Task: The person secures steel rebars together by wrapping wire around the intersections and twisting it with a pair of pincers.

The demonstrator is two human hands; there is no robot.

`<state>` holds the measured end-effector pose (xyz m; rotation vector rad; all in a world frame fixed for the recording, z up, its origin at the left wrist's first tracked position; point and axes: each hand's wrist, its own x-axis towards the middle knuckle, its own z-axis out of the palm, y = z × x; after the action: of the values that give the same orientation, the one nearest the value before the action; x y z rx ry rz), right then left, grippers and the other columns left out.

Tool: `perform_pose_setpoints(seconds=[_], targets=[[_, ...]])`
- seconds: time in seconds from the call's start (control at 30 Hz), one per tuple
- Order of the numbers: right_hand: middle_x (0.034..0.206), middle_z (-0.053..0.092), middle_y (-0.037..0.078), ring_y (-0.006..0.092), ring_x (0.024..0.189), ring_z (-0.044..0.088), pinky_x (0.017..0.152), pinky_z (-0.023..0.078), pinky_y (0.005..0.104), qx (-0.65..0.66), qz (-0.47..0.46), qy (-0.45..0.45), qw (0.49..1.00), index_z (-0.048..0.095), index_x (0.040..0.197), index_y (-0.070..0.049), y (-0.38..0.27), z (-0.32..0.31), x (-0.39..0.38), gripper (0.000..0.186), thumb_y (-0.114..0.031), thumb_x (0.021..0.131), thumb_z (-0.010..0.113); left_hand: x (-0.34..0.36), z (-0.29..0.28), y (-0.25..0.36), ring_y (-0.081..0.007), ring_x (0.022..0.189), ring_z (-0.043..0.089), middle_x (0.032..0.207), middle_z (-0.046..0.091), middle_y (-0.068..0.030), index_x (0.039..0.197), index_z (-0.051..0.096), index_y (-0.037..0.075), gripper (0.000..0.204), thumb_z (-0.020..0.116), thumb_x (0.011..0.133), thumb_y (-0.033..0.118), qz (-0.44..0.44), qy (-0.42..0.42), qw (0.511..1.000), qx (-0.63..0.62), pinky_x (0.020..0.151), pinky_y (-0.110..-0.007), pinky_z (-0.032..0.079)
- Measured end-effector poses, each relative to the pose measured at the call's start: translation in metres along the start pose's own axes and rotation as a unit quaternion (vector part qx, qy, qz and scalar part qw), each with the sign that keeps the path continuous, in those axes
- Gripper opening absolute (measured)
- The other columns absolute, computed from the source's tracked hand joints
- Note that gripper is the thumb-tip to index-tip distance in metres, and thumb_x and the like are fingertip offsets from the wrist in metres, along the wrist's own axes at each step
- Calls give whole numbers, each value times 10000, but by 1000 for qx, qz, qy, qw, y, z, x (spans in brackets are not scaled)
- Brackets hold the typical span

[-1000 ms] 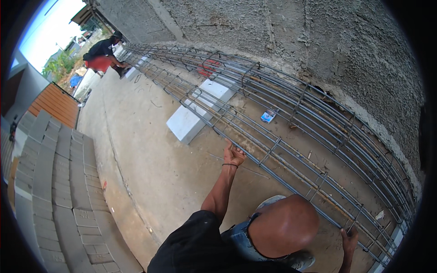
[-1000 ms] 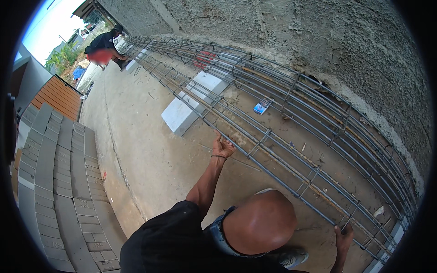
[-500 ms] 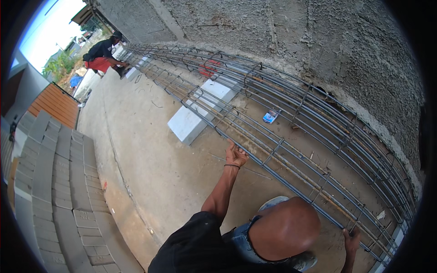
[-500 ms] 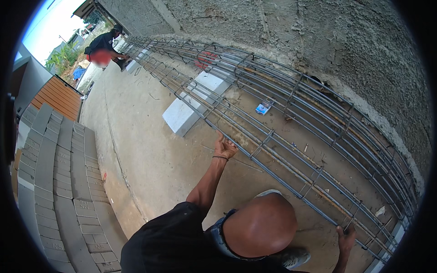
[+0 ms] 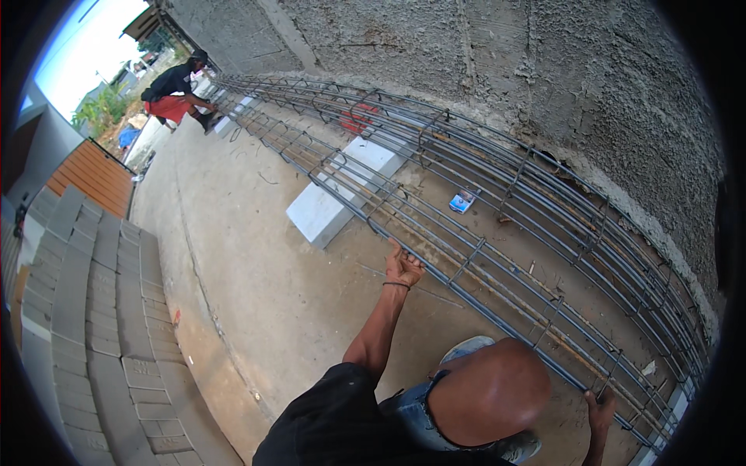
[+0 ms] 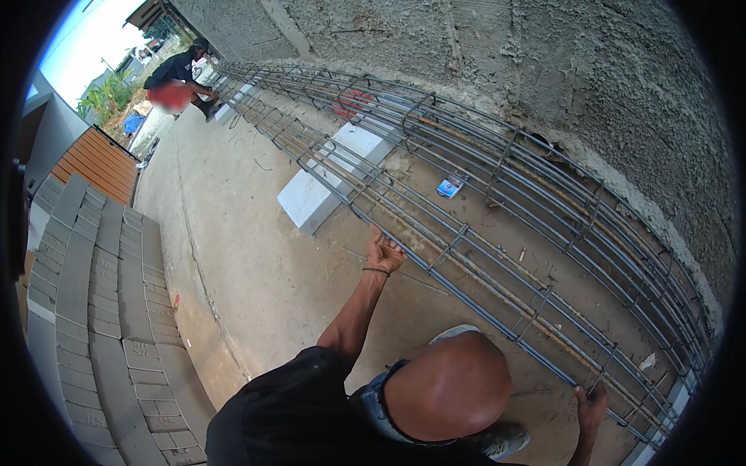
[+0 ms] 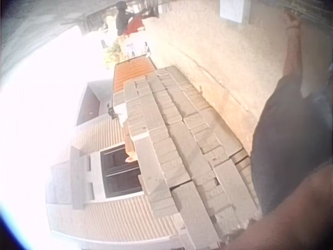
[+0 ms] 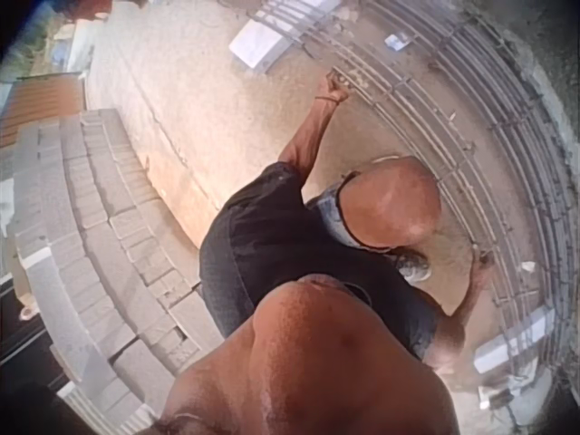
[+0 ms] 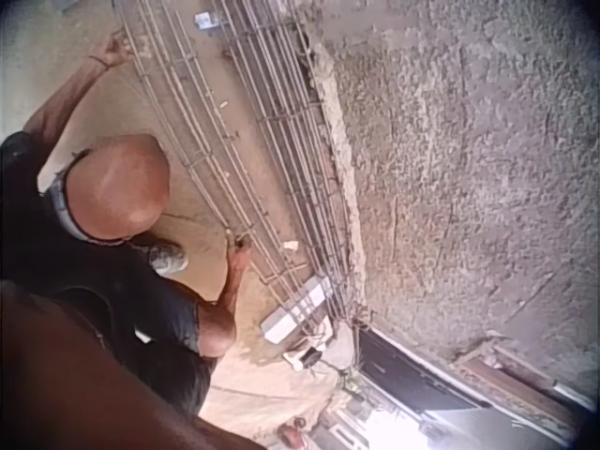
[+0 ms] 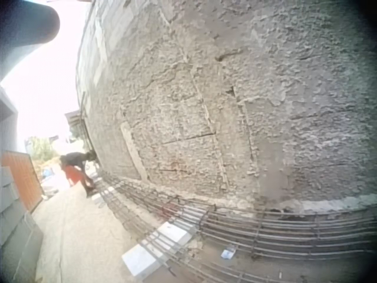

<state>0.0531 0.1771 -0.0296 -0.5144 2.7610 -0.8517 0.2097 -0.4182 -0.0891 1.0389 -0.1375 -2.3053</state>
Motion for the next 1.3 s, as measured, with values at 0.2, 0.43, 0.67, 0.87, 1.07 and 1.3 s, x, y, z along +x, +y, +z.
perform_pose_setpoints(seconds=[0.2, 0.43, 0.67, 0.87, 1.07, 1.3], targets=[[560, 456, 65, 169, 524, 423, 490, 346, 333, 40, 32, -30, 998, 450, 683, 3, 3, -18, -8, 402, -285, 721, 729, -37, 4, 14, -152, 516, 197, 589, 167, 21, 642, 290, 156, 620, 628, 686, 674, -4, -3, 999, 42, 549, -304, 240], [560, 475, 99, 232, 483, 467, 492, 391, 341, -133, -59, -54, 988, 466, 690, 21, 2, -60, -26, 383, -252, 708, 734, -102, 46, 56, -133, 475, 150, 560, 124, 36, 616, 265, 167, 605, 670, 694, 609, 2, 177, 978, 110, 497, -290, 204], [482, 375, 85, 145, 487, 329, 450, 283, 352, -43, 48, -104, 992, 464, 589, 49, -20, -70, 3, 423, -260, 717, 722, -73, 78, 34, -114, 449, 135, 536, 112, 56, 645, 374, 186, 425, 673, 789, 451, 38, 218, 959, 177, 471, -281, 168], [445, 403, 78, 121, 451, 335, 438, 295, 337, -6, 39, -90, 995, 463, 525, 42, -1, -61, 58, 475, -308, 739, 702, -6, 103, 17, -177, 678, 328, 912, 383, -46, 1040, 473, 100, 376, 656, 816, 341, 97, 212, 945, 229, 506, -391, 340], [460, 467, 63, 123, 449, 416, 451, 340, 330, -1, 59, -129, 990, 539, 551, 44, 15, -65, 93, 513, -393, 803, 631, 46, 110, 2, -187, 641, 366, 808, 392, -48, 980, 456, 112, 277, 594, 847, 312, 65, 213, 947, 233, 583, -392, 372], [677, 568, 115, 150, 674, 508, 652, 406, 288, 51, 147, -139, 978, 592, 742, 52, 34, -55, 124, 564, -475, 902, 469, 69, 119, -5, -210, 593, 413, 684, 406, -65, 917, 423, 103, 209, 476, 873, 301, 48, 127, 973, 188, 661, -444, 435]])
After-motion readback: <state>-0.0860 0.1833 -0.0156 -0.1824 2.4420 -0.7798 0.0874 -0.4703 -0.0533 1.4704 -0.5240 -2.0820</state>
